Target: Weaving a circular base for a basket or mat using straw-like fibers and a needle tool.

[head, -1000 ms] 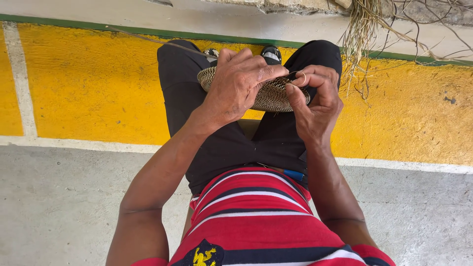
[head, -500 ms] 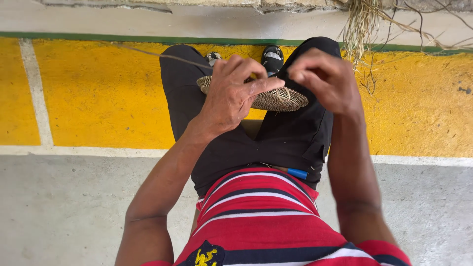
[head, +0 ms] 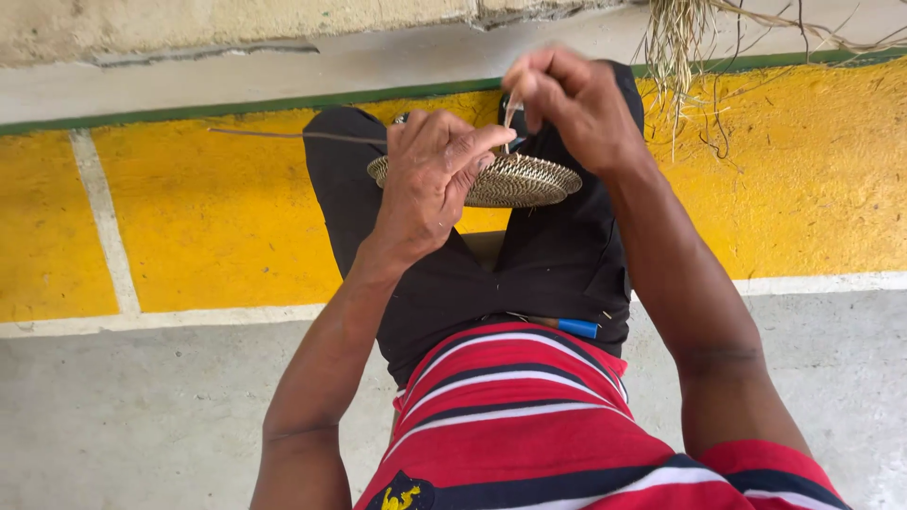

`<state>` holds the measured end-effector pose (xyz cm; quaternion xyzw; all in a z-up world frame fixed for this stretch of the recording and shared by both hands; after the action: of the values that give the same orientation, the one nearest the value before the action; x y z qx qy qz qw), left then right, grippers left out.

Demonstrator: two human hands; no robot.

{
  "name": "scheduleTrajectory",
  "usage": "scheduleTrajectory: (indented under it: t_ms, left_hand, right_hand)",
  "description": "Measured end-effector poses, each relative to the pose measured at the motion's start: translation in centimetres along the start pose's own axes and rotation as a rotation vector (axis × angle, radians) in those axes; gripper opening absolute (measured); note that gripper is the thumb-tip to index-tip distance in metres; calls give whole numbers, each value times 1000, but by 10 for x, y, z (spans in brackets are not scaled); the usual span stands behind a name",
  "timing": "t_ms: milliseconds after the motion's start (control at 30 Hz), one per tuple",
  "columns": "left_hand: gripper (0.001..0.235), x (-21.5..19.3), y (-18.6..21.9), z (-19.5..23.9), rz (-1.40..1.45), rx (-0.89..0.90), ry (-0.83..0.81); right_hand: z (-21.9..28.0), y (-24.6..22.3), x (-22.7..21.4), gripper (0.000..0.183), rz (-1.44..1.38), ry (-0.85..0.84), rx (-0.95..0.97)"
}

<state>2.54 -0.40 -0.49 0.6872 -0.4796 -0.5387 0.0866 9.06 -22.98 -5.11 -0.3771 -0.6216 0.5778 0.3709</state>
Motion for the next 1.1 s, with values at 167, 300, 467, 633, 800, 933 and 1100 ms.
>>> scheduleTrajectory:
  t_ms: [167,300,467,633,800,933,1100]
  left_hand:
    - [11,1,-2,-3,57,-52,15]
    - [10,-3,2,-6,2,-50,-20]
    - [10,-3,14,4,-64,-81,-45]
    - [13,-1,10,1,-83,-81,-23]
    - [28,4,7,-3,-78,-72,-4]
    - [28,6,5,-4,-62,-78,35]
    - [30,5,2,-4,-36,-62,54]
  right_hand:
    - [9,-1,3,20,153,-162,-44]
    - [2,-8,14,28,252,-74,-67]
    - [15,-25,29,26,217,69,23]
    - [19,-27,13,20,163,20,-1]
    - [22,-62,-1,17,312,-263,-141]
    - [29,-79,7,18,536,-317,-206]
    - [33,-87,15,23,914,-191,-339]
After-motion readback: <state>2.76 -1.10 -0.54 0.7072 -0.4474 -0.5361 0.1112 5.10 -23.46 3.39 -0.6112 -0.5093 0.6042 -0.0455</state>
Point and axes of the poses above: each hand's wrist, its own z-axis away from the middle knuckle, its own x-axis out of the palm, y = z × x, the point moved 1 cm from there along -z, towards the middle knuckle, and after that the axes turned 1 degree about x, right-handed, at the moved point
